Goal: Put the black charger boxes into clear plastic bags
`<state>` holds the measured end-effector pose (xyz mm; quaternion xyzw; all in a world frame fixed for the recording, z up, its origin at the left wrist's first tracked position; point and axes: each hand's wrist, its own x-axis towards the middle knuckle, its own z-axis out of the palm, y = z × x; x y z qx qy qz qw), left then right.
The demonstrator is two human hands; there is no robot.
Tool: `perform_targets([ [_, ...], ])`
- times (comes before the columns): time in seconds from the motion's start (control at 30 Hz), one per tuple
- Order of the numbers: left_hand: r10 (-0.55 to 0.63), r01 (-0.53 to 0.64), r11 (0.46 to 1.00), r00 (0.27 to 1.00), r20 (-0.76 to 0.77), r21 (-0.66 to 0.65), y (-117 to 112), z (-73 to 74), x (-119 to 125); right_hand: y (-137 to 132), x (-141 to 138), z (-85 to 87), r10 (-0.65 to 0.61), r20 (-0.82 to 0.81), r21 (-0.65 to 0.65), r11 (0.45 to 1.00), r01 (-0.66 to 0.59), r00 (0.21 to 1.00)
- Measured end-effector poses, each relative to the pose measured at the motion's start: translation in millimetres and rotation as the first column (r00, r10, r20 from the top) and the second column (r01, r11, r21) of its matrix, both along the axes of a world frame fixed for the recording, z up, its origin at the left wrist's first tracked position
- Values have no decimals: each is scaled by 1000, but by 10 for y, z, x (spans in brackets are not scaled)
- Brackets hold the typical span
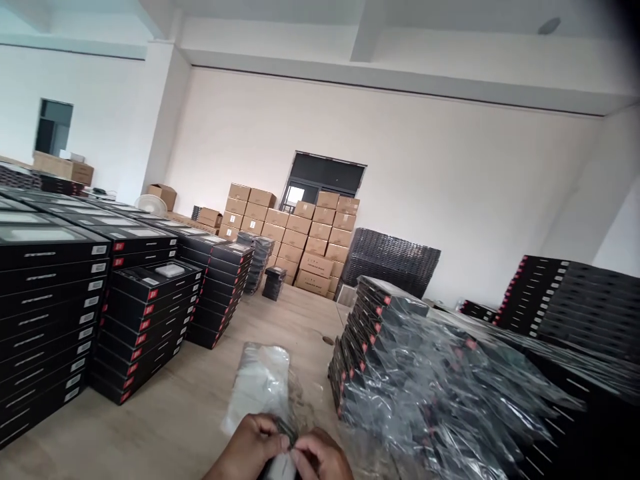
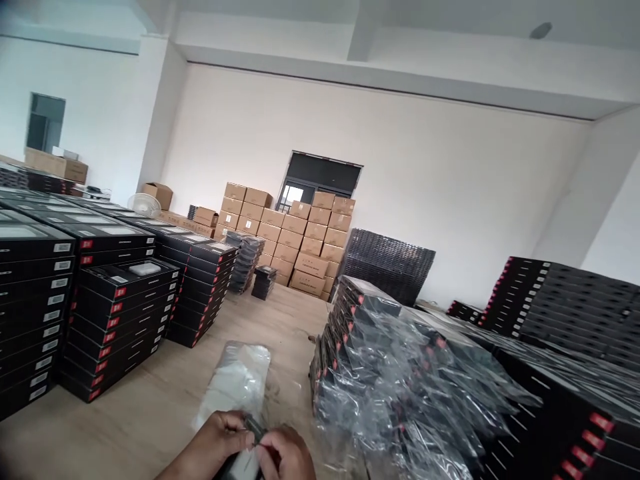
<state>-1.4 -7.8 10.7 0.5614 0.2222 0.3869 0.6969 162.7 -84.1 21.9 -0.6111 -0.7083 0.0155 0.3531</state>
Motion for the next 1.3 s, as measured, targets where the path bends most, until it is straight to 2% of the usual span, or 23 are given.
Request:
perform_targets([
  [0.1,-5,6,998,1000,-16,58,-6,-45,8,-1,-9,-10,-64,-131,-21,998,62,989],
  [0.2,23,-18,996,998,-58,92,-5,-67,11,4,7,-16,-152,-211,44,985,165,966],
  [0.27,33,-25,995,996,-77,94,-10,-53,9,2,18,-22,-171,-174,107,976,191,970],
  [0.37,39,-32,997,995,-95,72,-23,-6,-3,-17,43,-12,-166,18,142,976,162,986],
  [0.43,50,-41,996,992,-113,80,-31,25,-13,-43,65,21,-219,113,167,966,199,969],
  [0.53,63,-45,991,989,-137,126,-45,62,-23,-83,83,80,-303,114,223,936,273,946],
  [0.63,60,-36,987,987,-151,158,-71,88,-43,-97,74,95,-280,25,188,944,271,960],
  [0.67,43,-23,991,988,-147,135,-80,91,-59,-96,78,89,-287,-32,170,943,288,958],
  [0.73,-19,20,1000,996,-89,3,-89,88,-111,-96,110,66,-345,-157,161,916,369,925],
  [0.83,-125,132,956,991,45,-264,-75,64,-226,-103,194,26,-408,-247,183,871,456,879],
  [0.93,-266,271,902,962,62,-335,-43,43,-325,-97,210,-4,-352,-231,179,901,396,907],
  [1.0,-298,296,898,954,45,-325,-26,39,-351,-81,154,-12,-270,-215,161,938,307,939],
  [1.13,-200,181,954,978,-57,-238,-9,45,-332,-63,4,10,-123,-275,91,984,153,954],
  [1.3,-131,108,987,969,-208,-118,14,40,-320,-93,-48,44,-116,-313,43,990,136,943],
])
